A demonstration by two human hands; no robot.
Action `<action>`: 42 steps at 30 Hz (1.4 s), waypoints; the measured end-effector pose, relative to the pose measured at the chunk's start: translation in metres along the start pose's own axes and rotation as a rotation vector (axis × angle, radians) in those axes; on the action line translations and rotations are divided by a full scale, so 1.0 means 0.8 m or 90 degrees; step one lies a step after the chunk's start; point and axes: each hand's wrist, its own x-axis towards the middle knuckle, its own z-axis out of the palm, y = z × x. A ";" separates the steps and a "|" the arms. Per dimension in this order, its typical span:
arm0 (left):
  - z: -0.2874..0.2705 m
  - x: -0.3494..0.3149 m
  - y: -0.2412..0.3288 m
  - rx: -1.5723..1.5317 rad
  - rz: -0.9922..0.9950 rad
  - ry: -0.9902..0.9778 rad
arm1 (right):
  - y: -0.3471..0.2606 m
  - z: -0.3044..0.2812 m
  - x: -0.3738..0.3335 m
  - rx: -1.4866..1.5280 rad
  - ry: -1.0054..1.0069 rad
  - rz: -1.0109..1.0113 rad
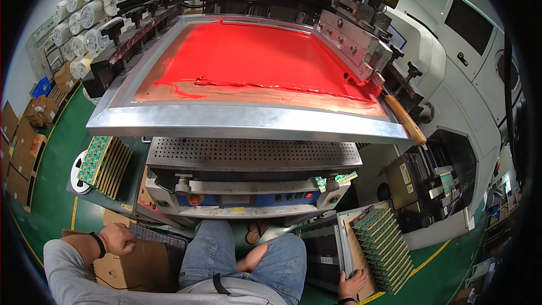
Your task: Operate an SMT screen printer by loading and unloading printed circuit boards.
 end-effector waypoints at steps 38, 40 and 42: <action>0.039 -0.004 -0.022 -0.009 0.006 0.110 | -0.119 -0.040 0.023 0.236 0.090 -0.246; 0.032 -0.003 -0.020 0.001 0.009 0.118 | -0.182 -0.055 0.056 0.399 0.037 -0.237; 0.034 -0.004 -0.021 0.000 0.008 0.116 | -0.246 -0.083 0.093 0.606 -0.052 -0.183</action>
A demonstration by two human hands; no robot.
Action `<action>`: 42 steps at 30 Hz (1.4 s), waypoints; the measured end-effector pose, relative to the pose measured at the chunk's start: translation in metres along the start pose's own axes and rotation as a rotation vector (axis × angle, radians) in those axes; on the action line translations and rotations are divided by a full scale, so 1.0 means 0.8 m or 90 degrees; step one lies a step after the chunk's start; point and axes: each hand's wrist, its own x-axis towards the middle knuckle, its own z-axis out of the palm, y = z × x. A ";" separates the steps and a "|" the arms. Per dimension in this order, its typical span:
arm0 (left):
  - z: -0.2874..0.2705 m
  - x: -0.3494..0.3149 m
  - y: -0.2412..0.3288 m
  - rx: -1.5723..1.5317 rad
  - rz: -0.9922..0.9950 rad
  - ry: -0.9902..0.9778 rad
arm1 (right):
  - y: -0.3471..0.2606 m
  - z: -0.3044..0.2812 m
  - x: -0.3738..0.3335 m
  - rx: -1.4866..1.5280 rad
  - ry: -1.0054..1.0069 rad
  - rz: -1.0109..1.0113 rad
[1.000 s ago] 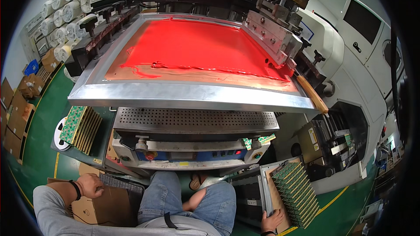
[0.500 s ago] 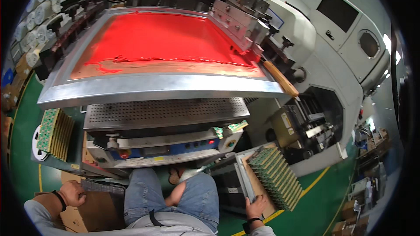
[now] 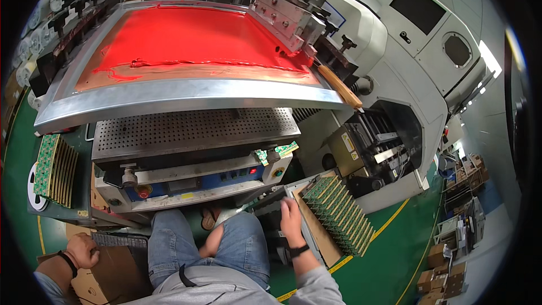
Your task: Operate an SMT screen printer by loading and unloading printed circuit boards.
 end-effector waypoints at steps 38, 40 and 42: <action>0.018 -0.006 -0.016 -0.005 0.007 0.048 | -0.039 0.087 0.149 0.640 0.015 0.327; 0.034 -0.010 -0.015 -0.028 0.011 0.124 | -0.046 0.057 0.145 0.624 0.050 0.323; 0.028 -0.010 -0.018 -0.068 -0.003 0.072 | -0.064 0.030 0.140 0.591 0.069 0.328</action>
